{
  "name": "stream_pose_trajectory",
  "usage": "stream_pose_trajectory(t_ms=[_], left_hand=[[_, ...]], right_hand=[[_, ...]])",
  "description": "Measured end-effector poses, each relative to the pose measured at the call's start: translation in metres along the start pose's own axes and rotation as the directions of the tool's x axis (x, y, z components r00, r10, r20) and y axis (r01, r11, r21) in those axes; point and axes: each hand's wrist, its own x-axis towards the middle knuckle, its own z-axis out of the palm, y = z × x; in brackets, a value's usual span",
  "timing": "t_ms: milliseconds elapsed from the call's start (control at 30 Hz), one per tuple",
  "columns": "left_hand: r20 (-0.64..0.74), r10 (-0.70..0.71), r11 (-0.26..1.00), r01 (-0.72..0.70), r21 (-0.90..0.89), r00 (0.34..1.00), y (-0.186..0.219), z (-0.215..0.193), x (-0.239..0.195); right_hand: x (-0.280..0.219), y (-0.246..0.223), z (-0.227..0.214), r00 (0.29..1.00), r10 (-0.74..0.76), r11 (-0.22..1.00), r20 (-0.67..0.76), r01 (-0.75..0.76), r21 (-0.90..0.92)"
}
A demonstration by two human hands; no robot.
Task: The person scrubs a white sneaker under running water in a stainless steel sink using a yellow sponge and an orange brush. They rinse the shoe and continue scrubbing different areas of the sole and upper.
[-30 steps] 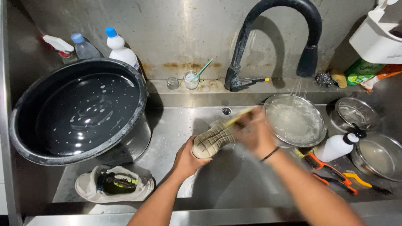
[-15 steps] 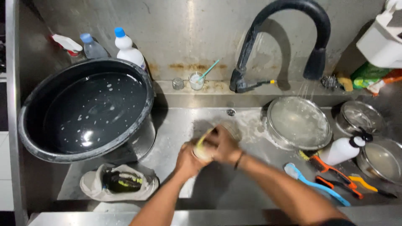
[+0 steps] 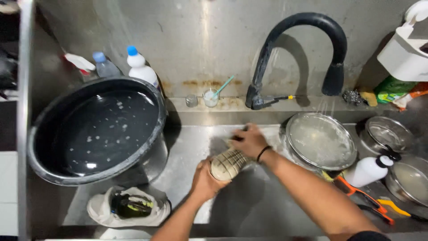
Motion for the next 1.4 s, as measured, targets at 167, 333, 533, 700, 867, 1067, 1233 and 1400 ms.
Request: stream_pose_trajectory(t_ms=[167, 333, 533, 700, 867, 1067, 1233, 1400], left_hand=[[-0.038, -0.213, 0.961, 0.217, 0.174, 0.976, -0.035, 0.010, 0.003], [-0.058, -0.186, 0.945, 0.195, 0.262, 0.981, -0.036, 0.012, 0.016], [-0.040, -0.112, 0.970, 0.118, 0.212, 0.993, -0.016, 0.022, -0.005], [-0.076, -0.057, 0.998, 0.057, 0.006, 0.995, -0.018, 0.016, -0.001], [0.005, -0.203, 0.966, 0.199, 0.164, 0.979, -0.009, -0.009, 0.004], [0.041, -0.379, 0.911, 0.365, 0.194, 0.925, -0.026, -0.003, 0.006], [0.004, -0.111, 0.986, 0.110, 0.124, 0.994, -0.037, 0.013, -0.014], [0.001, -0.205, 0.945, 0.198, 0.260, 0.979, -0.018, 0.001, 0.003]], right_hand=[[-0.025, -0.023, 0.014, 0.991, -0.019, 0.862, 0.136, -0.052, 0.504], [-0.011, -0.014, -0.019, 0.986, 0.149, 0.903, 0.074, -0.166, 0.397], [-0.019, 0.034, 0.038, 0.995, -0.034, 0.838, -0.098, 0.082, 0.540], [-0.049, 0.018, 0.014, 0.990, -0.087, 0.935, -0.110, 0.119, 0.335], [-0.017, 0.060, 0.024, 0.981, -0.140, 0.945, -0.137, 0.174, 0.276], [-0.068, -0.071, 0.013, 0.796, -0.435, 0.894, -0.422, 0.323, -0.311], [-0.015, 0.066, 0.061, 0.969, -0.164, 0.959, -0.183, 0.114, -0.258], [-0.037, -0.012, 0.001, 0.994, 0.112, 0.848, 0.001, -0.096, 0.520]])
